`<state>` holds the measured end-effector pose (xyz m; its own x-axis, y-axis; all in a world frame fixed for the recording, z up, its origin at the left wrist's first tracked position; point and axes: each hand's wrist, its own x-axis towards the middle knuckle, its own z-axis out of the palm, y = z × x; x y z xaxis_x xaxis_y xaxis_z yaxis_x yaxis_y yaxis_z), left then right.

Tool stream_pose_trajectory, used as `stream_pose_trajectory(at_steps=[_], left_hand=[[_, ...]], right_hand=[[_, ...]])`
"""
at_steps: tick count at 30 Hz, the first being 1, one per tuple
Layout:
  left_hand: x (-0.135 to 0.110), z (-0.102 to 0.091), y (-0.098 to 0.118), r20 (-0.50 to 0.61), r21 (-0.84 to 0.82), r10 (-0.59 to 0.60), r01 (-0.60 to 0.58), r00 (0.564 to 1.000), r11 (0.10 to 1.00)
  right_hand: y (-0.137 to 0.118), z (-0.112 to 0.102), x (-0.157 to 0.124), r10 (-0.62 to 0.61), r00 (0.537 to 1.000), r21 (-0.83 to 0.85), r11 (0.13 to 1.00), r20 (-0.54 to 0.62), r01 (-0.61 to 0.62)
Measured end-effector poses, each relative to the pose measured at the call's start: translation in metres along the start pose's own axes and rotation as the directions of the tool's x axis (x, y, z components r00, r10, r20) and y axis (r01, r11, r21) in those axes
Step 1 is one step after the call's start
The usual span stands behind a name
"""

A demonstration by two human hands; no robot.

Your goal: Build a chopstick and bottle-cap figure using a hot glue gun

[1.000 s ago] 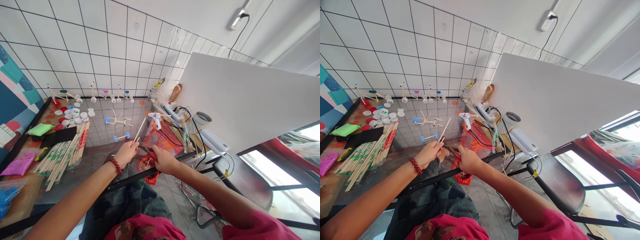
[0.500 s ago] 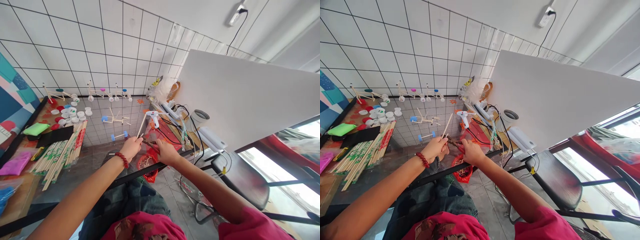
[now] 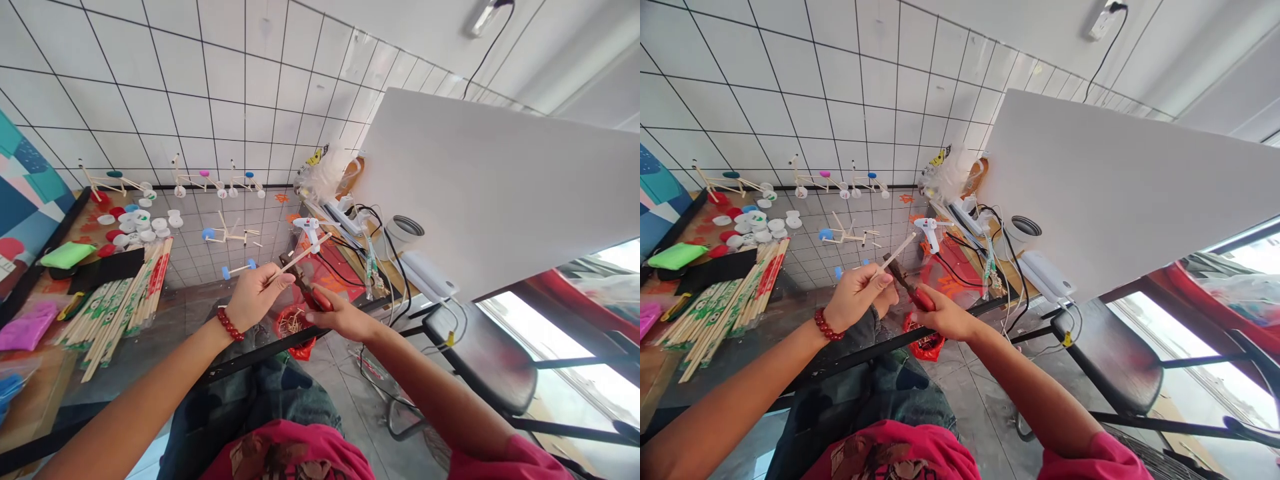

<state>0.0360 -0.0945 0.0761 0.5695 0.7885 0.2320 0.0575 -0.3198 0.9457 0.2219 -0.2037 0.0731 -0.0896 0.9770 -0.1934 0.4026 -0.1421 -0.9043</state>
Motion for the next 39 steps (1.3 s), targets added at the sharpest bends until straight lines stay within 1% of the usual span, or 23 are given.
stream_pose_trajectory(at_steps=[1,2,4,5,6,7,8,10,11,13,15,17,19,22,24,27,28,30,32,33,35,37,39], left_hand=[[0.001,-0.002,0.002,-0.028,-0.052,-0.030,0.028,0.999,0.998],[0.003,-0.004,0.004,-0.064,-0.125,-0.086,0.078,0.994,0.989],[0.008,-0.006,0.003,-0.119,-0.302,-0.232,0.187,0.966,0.935],[0.010,-0.007,0.001,-0.105,-0.381,-0.290,0.231,0.951,0.895],[0.011,-0.008,-0.002,-0.055,-0.444,-0.325,0.268,0.944,0.855],[0.011,-0.008,-0.005,0.025,-0.491,-0.340,0.308,0.940,0.815],[0.011,-0.009,-0.008,0.121,-0.524,-0.338,0.349,0.933,0.777],[0.008,-0.010,-0.014,0.297,-0.573,-0.302,0.422,0.906,0.703],[0.006,-0.010,-0.016,0.350,-0.600,-0.278,0.442,0.894,0.666],[0.002,-0.011,-0.019,0.385,-0.667,-0.239,0.448,0.891,0.596],[0.000,-0.012,-0.021,0.391,-0.709,-0.219,0.445,0.894,0.548],[-0.001,-0.011,-0.023,0.390,-0.717,-0.217,0.443,0.895,0.538],[-0.001,-0.010,-0.025,0.358,-0.715,-0.227,0.422,0.906,0.557],[-0.002,-0.006,-0.030,0.293,-0.710,-0.249,0.384,0.923,0.590],[-0.003,-0.001,-0.033,0.273,-0.693,-0.257,0.374,0.927,0.616],[-0.006,0.008,-0.035,0.225,-0.642,-0.257,0.341,0.940,0.687],[-0.008,0.011,-0.035,0.201,-0.612,-0.254,0.324,0.946,0.721],[-0.013,0.017,-0.032,0.158,-0.549,-0.247,0.293,0.956,0.783],[-0.018,0.022,-0.027,0.142,-0.523,-0.242,0.280,0.960,0.805],[-0.020,0.023,-0.023,0.148,-0.537,-0.242,0.283,0.959,0.795],[-0.024,0.027,-0.016,0.180,-0.607,-0.257,0.313,0.950,0.730],[-0.027,0.031,-0.008,0.231,-0.694,-0.300,0.373,0.926,0.616],[-0.028,0.035,-0.003,0.279,-0.755,-0.350,0.429,0.894,0.496]], right_hand=[[-0.001,0.000,-0.002,0.015,0.997,0.134,0.991,0.079,-0.025],[0.000,-0.001,-0.003,0.016,0.988,0.242,0.969,0.154,-0.053],[0.003,0.001,-0.005,-0.017,0.955,0.386,0.916,0.296,-0.104],[0.006,0.002,-0.006,-0.041,0.932,0.437,0.890,0.360,-0.130],[0.008,0.004,-0.007,-0.062,0.910,0.479,0.864,0.411,-0.157],[0.010,0.007,-0.008,-0.081,0.891,0.518,0.836,0.447,-0.184],[0.012,0.010,-0.008,-0.098,0.873,0.554,0.805,0.478,-0.213],[0.015,0.016,-0.009,-0.137,0.840,0.628,0.729,0.525,-0.273],[0.016,0.019,-0.009,-0.161,0.824,0.663,0.684,0.543,-0.303],[0.019,0.025,-0.009,-0.214,0.788,0.718,0.591,0.578,-0.366],[0.021,0.030,-0.007,-0.263,0.765,0.762,0.499,0.588,-0.413],[0.024,0.035,-0.005,-0.305,0.759,0.796,0.423,0.576,-0.434],[0.025,0.039,-0.004,-0.324,0.759,0.815,0.362,0.564,-0.452],[0.028,0.051,-0.005,-0.313,0.768,0.827,0.286,0.558,-0.484],[0.032,0.065,-0.010,-0.298,0.793,0.846,0.242,0.531,-0.475],[0.039,0.092,-0.016,-0.266,0.855,0.893,0.193,0.446,-0.406],[0.041,0.101,-0.018,-0.260,0.865,0.901,0.188,0.429,-0.390],[0.042,0.115,-0.020,-0.256,0.863,0.896,0.208,0.436,-0.391],[0.040,0.123,-0.022,-0.251,0.850,0.881,0.232,0.464,-0.412],[0.038,0.124,-0.023,-0.249,0.846,0.877,0.235,0.472,-0.420],[0.036,0.124,-0.027,-0.249,0.847,0.880,0.212,0.470,-0.425],[0.035,0.123,-0.031,-0.277,0.844,0.888,0.168,0.460,-0.429],[0.034,0.124,-0.033,-0.334,0.823,0.887,0.131,0.460,-0.443]])
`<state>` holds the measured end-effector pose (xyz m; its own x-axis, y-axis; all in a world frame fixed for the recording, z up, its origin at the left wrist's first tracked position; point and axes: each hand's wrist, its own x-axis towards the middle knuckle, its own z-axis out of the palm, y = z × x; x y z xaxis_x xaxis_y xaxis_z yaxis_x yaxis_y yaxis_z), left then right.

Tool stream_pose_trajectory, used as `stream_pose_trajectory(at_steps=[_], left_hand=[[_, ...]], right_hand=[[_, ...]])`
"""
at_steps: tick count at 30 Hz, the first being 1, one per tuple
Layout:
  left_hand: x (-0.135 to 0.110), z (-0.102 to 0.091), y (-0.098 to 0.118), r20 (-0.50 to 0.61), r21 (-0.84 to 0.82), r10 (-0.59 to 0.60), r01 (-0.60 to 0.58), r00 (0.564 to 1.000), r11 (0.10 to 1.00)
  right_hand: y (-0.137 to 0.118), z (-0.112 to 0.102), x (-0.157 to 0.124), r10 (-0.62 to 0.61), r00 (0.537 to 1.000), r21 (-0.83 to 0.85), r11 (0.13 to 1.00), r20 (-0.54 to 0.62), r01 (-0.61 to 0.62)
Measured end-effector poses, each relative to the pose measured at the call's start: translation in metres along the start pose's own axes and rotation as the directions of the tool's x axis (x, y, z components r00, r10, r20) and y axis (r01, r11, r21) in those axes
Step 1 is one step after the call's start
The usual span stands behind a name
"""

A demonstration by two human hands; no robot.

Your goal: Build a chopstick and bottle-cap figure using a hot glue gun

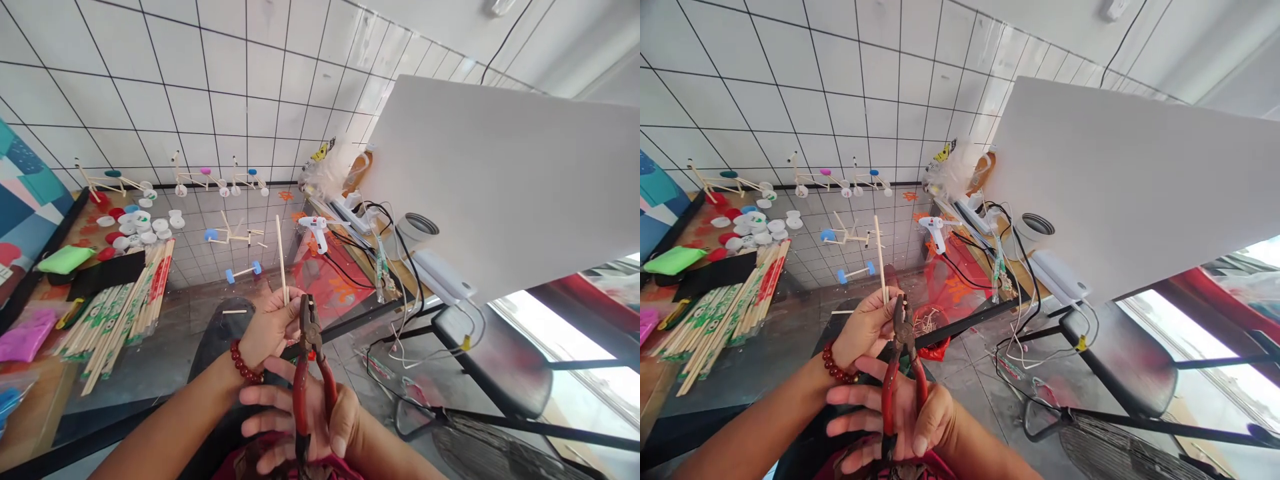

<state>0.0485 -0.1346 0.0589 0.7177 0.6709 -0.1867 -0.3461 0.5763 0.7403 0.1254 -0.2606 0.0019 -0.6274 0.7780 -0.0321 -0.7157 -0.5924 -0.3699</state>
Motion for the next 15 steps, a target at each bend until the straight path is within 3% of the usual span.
stream_pose_trajectory(at_steps=[3,6,8,11,13,15], left_hand=[[-0.002,0.003,-0.002,-0.013,-0.049,0.005,-0.006,1.000,0.999],[-0.005,-0.002,0.002,0.012,0.126,0.175,-0.176,0.984,0.976],[-0.010,-0.004,0.007,0.062,0.268,0.294,-0.299,0.954,0.916],[-0.016,0.003,0.012,0.121,0.305,0.365,-0.385,0.923,0.871],[-0.019,0.011,0.011,0.134,0.233,0.340,-0.363,0.931,0.902],[-0.020,0.019,0.008,0.141,0.178,0.298,-0.320,0.944,0.931]], right_hand=[[0.000,0.006,0.003,-0.027,0.999,0.042,0.999,0.033,0.026],[-0.003,0.013,0.008,-0.126,0.991,0.034,0.991,-0.050,0.128],[-0.005,0.015,0.010,-0.196,0.979,0.004,0.980,-0.059,0.197],[-0.002,0.014,0.009,-0.264,0.958,0.040,0.964,0.111,0.261],[0.001,0.015,0.007,-0.223,0.958,0.057,0.975,0.180,0.217],[0.001,0.018,0.003,-0.110,0.983,0.008,0.994,0.147,0.110]])
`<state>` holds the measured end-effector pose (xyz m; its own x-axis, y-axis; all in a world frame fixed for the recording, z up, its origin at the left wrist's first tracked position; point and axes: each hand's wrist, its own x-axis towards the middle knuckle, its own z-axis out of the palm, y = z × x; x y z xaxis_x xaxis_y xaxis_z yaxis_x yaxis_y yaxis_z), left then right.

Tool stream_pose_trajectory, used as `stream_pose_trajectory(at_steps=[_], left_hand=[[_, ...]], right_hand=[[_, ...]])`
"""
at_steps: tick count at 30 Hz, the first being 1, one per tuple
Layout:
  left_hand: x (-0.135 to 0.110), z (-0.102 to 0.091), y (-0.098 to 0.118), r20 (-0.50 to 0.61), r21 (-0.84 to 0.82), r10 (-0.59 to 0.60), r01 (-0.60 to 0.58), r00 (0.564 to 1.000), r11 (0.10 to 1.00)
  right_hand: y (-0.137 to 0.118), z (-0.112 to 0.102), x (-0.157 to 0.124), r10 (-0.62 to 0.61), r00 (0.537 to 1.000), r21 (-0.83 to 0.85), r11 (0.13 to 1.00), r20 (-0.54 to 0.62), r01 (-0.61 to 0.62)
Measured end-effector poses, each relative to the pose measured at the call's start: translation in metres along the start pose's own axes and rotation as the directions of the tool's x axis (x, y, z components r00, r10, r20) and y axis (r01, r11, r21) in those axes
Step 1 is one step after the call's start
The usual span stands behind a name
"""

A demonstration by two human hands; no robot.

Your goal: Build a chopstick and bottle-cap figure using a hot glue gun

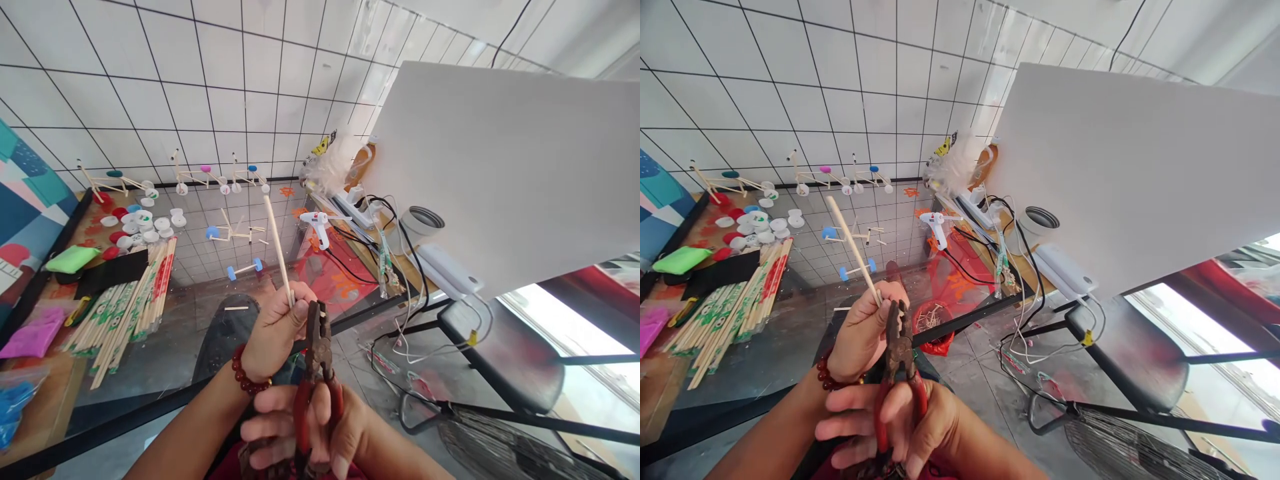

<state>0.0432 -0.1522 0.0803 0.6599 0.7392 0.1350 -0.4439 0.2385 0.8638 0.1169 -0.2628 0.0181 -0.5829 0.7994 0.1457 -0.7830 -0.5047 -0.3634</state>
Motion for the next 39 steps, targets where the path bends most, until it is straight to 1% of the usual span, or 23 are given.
stream_pose_trajectory(at_steps=[2,3,5,7,9,10,11,13,14,15,17,18,21,23,25,27,29,31,33,35,36,38,39], left_hand=[[-0.001,0.005,-0.003,0.010,-0.002,-0.025,0.025,1.000,1.000],[-0.001,0.007,-0.004,0.009,0.015,-0.018,0.018,1.000,1.000],[-0.001,0.008,-0.003,-0.008,0.047,0.018,-0.018,1.000,0.999],[0.001,0.008,0.002,-0.055,0.026,0.042,-0.041,0.998,0.999],[0.005,0.007,0.010,-0.100,-0.063,0.033,-0.039,0.994,0.997],[0.007,0.006,0.014,-0.113,-0.116,0.028,-0.041,0.993,0.992],[0.009,0.004,0.017,-0.109,-0.157,0.031,-0.049,0.994,0.986],[0.012,-0.001,0.023,-0.064,-0.184,0.055,-0.066,0.996,0.981],[0.012,-0.003,0.024,-0.036,-0.175,0.059,-0.065,0.998,0.982],[0.012,-0.006,0.024,-0.011,-0.156,0.055,-0.056,0.998,0.986],[0.010,-0.010,0.022,0.021,-0.104,0.035,-0.032,0.999,0.994],[0.009,-0.011,0.020,0.026,-0.077,0.027,-0.025,0.999,0.997],[0.006,-0.012,0.014,0.045,-0.013,0.017,-0.017,0.999,1.000],[0.006,-0.011,0.010,0.059,-0.001,0.007,-0.007,0.998,1.000],[0.006,-0.010,0.006,0.048,-0.009,-0.004,0.005,0.999,1.000],[0.006,-0.009,0.004,0.006,-0.027,-0.020,0.020,1.000,0.999],[0.007,-0.008,0.004,-0.062,-0.024,-0.061,0.060,0.996,0.998],[0.007,-0.008,0.006,-0.162,0.004,-0.101,0.103,0.982,0.995],[0.007,-0.010,0.007,-0.247,0.044,-0.117,0.132,0.962,0.990],[0.009,-0.012,0.005,-0.258,0.084,-0.143,0.170,0.955,0.982],[0.011,-0.013,0.003,-0.244,0.107,-0.165,0.196,0.956,0.975],[0.020,-0.016,-0.002,-0.212,0.163,-0.205,0.241,0.956,0.957],[0.027,-0.018,-0.004,-0.200,0.200,-0.212,0.252,0.957,0.947]], right_hand=[[-0.004,0.006,-0.004,0.107,0.993,-0.055,0.992,-0.057,-0.110],[-0.007,0.009,-0.005,0.137,0.988,-0.075,0.987,-0.071,-0.142],[-0.014,0.014,-0.008,0.156,0.985,-0.097,0.982,-0.074,-0.163],[-0.018,0.019,-0.008,0.127,0.990,-0.094,0.987,-0.069,-0.133],[-0.019,0.023,-0.006,0.033,0.995,-0.089,0.995,-0.098,-0.042],[-0.018,0.023,-0.004,-0.046,0.989,-0.107,0.994,-0.142,0.031],[-0.017,0.024,-0.002,-0.142,0.970,-0.157,0.981,-0.195,0.112],[-0.017,0.022,0.000,-0.332,0.905,-0.342,0.910,-0.266,0.233],[-0.017,0.020,0.000,-0.392,0.880,-0.452,0.858,-0.268,0.244],[-0.017,0.018,-0.001,-0.418,0.872,-0.550,0.804,-0.253,0.225],[-0.020,0.013,-0.005,-0.380,0.900,-0.666,0.731,-0.214,0.150],[-0.021,0.010,-0.008,-0.338,0.921,-0.681,0.723,-0.196,0.120],[-0.024,0.004,-0.015,-0.230,0.966,-0.641,0.761,-0.117,0.103],[-0.025,0.002,-0.017,-0.162,0.985,-0.616,0.783,-0.067,0.087],[-0.023,0.002,-0.016,-0.115,0.990,-0.607,0.793,-0.082,0.042],[-0.018,0.003,-0.014,-0.135,0.983,-0.580,0.814,-0.126,0.037],[-0.014,0.002,-0.012,-0.203,0.965,-0.550,0.831,-0.163,0.082],[-0.015,0.001,-0.013,-0.280,0.939,-0.579,0.807,-0.201,0.117],[-0.025,0.003,-0.014,-0.327,0.898,-0.680,0.732,-0.294,0.044],[-0.041,0.008,-0.011,-0.365,0.840,-0.752,0.655,-0.402,-0.075],[-0.050,0.012,-0.008,-0.391,0.816,-0.751,0.655,-0.426,-0.078],[-0.068,0.018,0.003,-0.430,0.793,-0.703,0.712,-0.432,0.004],[-0.077,0.020,0.010,-0.429,0.793,-0.660,0.750,-0.433,0.046]])
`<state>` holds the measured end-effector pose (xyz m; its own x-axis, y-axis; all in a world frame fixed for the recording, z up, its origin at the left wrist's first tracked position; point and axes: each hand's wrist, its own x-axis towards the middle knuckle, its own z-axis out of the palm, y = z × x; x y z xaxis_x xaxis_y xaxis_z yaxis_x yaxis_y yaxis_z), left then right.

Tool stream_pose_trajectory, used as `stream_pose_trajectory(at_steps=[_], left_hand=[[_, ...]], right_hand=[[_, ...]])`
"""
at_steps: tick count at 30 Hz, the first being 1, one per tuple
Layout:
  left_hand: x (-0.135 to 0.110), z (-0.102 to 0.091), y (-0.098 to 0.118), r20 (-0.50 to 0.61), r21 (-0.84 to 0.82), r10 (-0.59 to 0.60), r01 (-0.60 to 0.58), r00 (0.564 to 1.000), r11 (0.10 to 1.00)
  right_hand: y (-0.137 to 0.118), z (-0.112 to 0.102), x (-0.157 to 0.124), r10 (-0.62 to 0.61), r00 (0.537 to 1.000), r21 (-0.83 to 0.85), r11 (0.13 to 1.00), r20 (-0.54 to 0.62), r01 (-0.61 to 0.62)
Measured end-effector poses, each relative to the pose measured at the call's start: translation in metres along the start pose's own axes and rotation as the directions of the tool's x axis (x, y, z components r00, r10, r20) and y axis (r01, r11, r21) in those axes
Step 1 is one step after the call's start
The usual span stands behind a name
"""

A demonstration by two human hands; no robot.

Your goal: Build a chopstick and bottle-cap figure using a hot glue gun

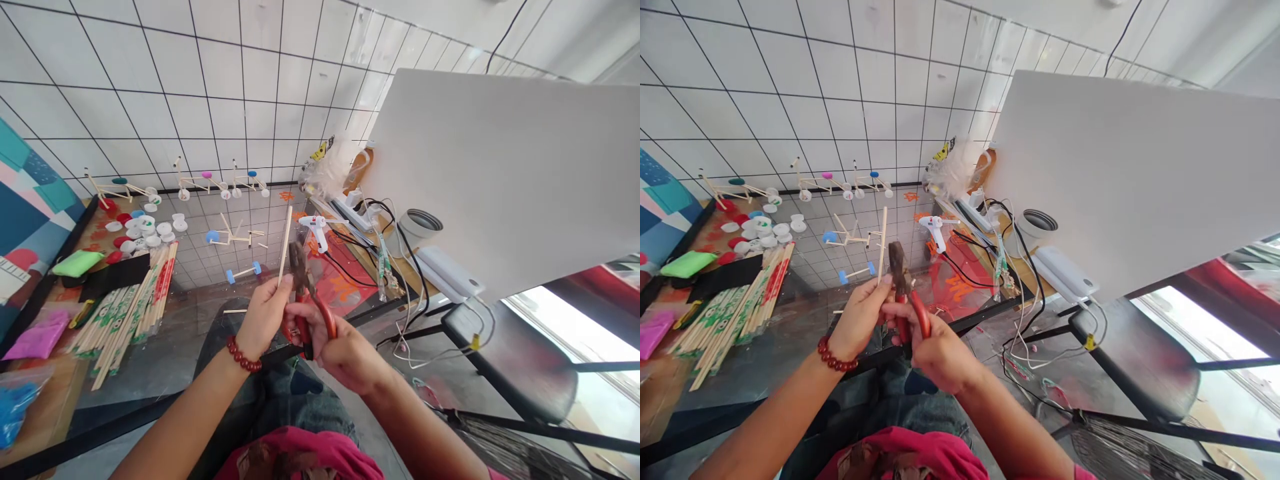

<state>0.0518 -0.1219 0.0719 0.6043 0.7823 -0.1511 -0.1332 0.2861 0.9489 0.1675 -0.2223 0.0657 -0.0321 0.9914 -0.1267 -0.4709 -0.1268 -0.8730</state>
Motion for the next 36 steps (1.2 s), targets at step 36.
stream_pose_trajectory(at_steps=[36], left_hand=[[0.031,-0.027,0.011,-0.016,-0.654,-0.099,0.064,0.995,0.753]], right_hand=[[0.023,-0.031,0.053,-0.479,0.841,-0.580,0.771,-0.252,0.265]])
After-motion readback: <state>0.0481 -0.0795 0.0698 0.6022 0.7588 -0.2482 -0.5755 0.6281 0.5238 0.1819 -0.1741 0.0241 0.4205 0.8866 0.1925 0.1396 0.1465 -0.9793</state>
